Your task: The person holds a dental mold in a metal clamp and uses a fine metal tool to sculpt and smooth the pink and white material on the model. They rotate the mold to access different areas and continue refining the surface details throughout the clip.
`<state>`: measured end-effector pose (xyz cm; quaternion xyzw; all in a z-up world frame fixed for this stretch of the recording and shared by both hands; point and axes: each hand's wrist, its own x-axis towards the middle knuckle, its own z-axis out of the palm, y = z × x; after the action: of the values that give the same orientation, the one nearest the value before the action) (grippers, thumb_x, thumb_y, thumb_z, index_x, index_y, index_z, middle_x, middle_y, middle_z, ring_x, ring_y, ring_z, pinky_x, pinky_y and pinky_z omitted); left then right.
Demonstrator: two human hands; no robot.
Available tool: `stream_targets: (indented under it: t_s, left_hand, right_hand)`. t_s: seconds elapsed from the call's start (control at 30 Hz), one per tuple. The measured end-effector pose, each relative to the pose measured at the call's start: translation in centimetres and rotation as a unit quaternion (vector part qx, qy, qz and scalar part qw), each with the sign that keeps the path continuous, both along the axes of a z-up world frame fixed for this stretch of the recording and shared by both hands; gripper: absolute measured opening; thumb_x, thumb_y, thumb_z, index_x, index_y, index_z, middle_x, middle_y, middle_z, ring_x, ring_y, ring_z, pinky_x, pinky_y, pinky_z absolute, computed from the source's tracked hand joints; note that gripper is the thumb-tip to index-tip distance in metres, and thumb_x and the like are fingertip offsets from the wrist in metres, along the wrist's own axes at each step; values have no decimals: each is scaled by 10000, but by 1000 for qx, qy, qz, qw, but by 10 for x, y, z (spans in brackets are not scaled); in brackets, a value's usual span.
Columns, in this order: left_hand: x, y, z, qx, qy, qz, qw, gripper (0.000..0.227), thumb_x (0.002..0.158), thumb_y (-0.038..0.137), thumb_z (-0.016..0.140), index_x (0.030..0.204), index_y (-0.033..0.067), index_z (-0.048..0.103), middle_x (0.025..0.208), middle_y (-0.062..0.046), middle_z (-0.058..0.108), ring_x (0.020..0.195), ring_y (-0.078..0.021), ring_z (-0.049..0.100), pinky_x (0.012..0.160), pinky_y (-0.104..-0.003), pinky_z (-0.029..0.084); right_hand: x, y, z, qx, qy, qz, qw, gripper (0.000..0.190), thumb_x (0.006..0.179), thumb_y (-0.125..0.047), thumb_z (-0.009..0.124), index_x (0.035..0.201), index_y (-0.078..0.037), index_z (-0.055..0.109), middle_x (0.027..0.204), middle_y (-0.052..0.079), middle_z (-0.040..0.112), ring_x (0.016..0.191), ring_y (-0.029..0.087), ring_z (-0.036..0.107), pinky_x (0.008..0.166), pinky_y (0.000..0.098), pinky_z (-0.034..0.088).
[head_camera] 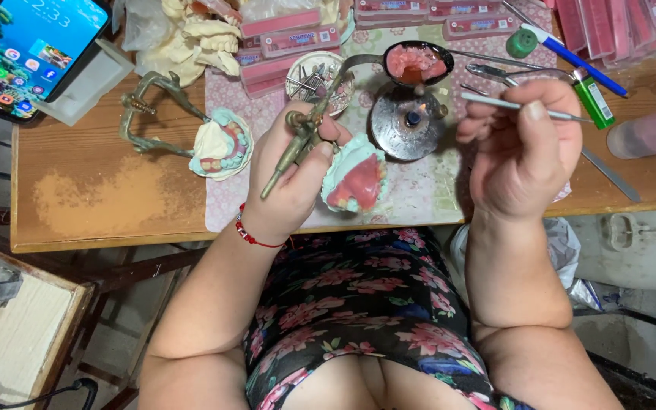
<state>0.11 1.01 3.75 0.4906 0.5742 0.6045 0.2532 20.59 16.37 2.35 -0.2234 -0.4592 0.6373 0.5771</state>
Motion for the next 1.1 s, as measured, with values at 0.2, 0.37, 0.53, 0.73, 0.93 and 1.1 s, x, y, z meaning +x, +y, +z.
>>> stream_targets:
  t_s: [0.2,0.37,0.53,0.73,0.93,1.1]
  left_hand:
    - [2,1,-4,49,-90,-79,992,97,1002,74,492,1082,64,546,1044,-137,689,981,-232,679,924,-365,561]
    - [5,0,-1,27,-79,-68,994,107,988,75,514,1081,76,567,1016,-116,711,954,-191,658,887,-326,528]
    - [4,-1,0,-4,-53,-54,997,117,975,96,521,1063,97,598,1019,-56,731,892,-145,622,830,-303,512]
    - [2,-1,0,-11,-45,-63,997,142,950,92,517,1069,105,594,1030,-55,729,900,-154,627,823,-313,512]
    - [0,-1,3,6,-23,-81,996,121,961,114,497,1043,92,583,1025,-56,695,882,-167,613,815,-320,499]
    - [1,1,-13,1,-19,-64,998,157,965,94,537,1109,78,598,1045,-41,739,951,-173,680,880,-336,559]
  right_hand:
    - [0,-20,-5,74,30,110,991,179,961,-205,593,980,-29,566,787,262,648,556,294,633,488,331,508]
    - [-4,-27,3,88,16,108,990,209,949,-230,621,961,-35,548,720,269,601,518,300,584,496,347,476]
    - [-5,-29,0,81,8,114,990,212,924,-232,627,957,-44,535,721,255,597,529,287,583,514,341,467]
    - [-1,-22,-5,103,19,117,988,215,914,-225,625,931,-44,511,687,258,578,527,294,590,494,362,478]
    - [2,-19,-5,88,9,115,989,231,891,-240,632,929,-50,506,719,270,588,522,293,580,501,350,480]
    - [5,-21,1,166,-36,134,976,208,935,-222,612,948,-42,508,784,276,625,587,296,644,534,318,519]
